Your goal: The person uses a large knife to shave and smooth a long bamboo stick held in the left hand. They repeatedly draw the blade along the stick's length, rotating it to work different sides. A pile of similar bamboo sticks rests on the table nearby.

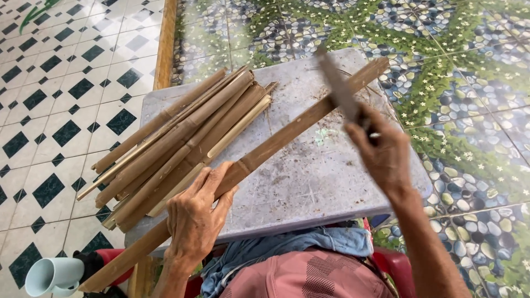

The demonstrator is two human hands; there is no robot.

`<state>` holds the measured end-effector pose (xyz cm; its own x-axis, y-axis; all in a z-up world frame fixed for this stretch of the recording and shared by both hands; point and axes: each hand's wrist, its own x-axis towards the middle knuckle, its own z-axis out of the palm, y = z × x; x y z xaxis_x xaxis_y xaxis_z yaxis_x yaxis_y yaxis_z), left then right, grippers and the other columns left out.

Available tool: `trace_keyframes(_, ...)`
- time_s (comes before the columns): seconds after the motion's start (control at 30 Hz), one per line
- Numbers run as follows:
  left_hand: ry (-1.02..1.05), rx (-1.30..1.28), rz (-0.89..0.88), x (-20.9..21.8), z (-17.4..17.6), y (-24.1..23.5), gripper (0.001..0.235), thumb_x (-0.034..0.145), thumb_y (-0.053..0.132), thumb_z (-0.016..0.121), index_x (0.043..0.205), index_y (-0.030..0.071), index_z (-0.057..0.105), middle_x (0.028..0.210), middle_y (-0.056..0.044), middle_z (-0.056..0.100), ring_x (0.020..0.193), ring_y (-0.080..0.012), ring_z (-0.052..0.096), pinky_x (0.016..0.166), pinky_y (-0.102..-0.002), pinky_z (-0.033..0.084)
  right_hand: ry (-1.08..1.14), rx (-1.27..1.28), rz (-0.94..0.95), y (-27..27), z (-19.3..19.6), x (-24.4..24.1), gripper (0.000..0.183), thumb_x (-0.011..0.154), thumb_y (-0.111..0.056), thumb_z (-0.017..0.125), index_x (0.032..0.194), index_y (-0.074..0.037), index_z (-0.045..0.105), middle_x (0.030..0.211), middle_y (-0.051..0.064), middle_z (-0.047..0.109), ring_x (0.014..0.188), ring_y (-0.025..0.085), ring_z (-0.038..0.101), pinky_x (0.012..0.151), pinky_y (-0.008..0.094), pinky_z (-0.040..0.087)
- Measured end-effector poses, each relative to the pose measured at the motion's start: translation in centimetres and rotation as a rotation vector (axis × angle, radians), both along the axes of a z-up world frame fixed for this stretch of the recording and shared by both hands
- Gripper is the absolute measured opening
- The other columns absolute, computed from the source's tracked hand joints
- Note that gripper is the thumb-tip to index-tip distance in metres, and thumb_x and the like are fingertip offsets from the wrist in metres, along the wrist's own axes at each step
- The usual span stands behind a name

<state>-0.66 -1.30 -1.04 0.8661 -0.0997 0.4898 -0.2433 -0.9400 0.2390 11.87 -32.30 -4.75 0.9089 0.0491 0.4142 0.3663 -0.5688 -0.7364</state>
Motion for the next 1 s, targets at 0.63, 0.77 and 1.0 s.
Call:
trace_keyframes(0.63,0.056,-0.059,-0.027,-0.2,0.9,0.6,0.049,0.087,0.018,0.080,0.134,0.017,0.066,0.102,-0.002,0.071,0.061,-0.0219,0.065,0.058,-0.038,0.052,-0.105,-0.061,-0.124,-3.5,-1.2,2.0,0.053,0.114,-0.026,0.057,0.151,0.012,0.052,0.116,0.032,0.071,0.067,0.033,0.071,0.052,0.041,0.063)
trace_keyframes(0.77,0.078,-0.077,-0.016,0.4,0.2,0.4,0.051,0.087,0.018,0.080,0.135,0.012,0.065,0.112,-0.002,0.073,0.075,-0.0204,0.073,0.066,-0.035,0.060,-0.058,-0.017,0.055,1.7,-0.6,-0.1,0.047,0.102,-0.006,0.065,0.146,0.005,0.053,0.124,0.033,0.068,0.077,0.031,0.076,0.064,0.035,0.067)
trace_keyframes(1.0,0.118,-0.114,-0.019,0.2,1.1,0.9,0.049,0.089,0.017,0.078,0.136,0.014,0.063,0.109,-0.002,0.071,0.069,-0.0223,0.069,0.060,-0.039,0.053,0.033,-0.064,0.076,0.8,-0.6,0.2,0.053,0.102,-0.017,0.065,0.149,0.005,0.052,0.121,0.028,0.070,0.064,0.026,0.067,0.050,0.031,0.061)
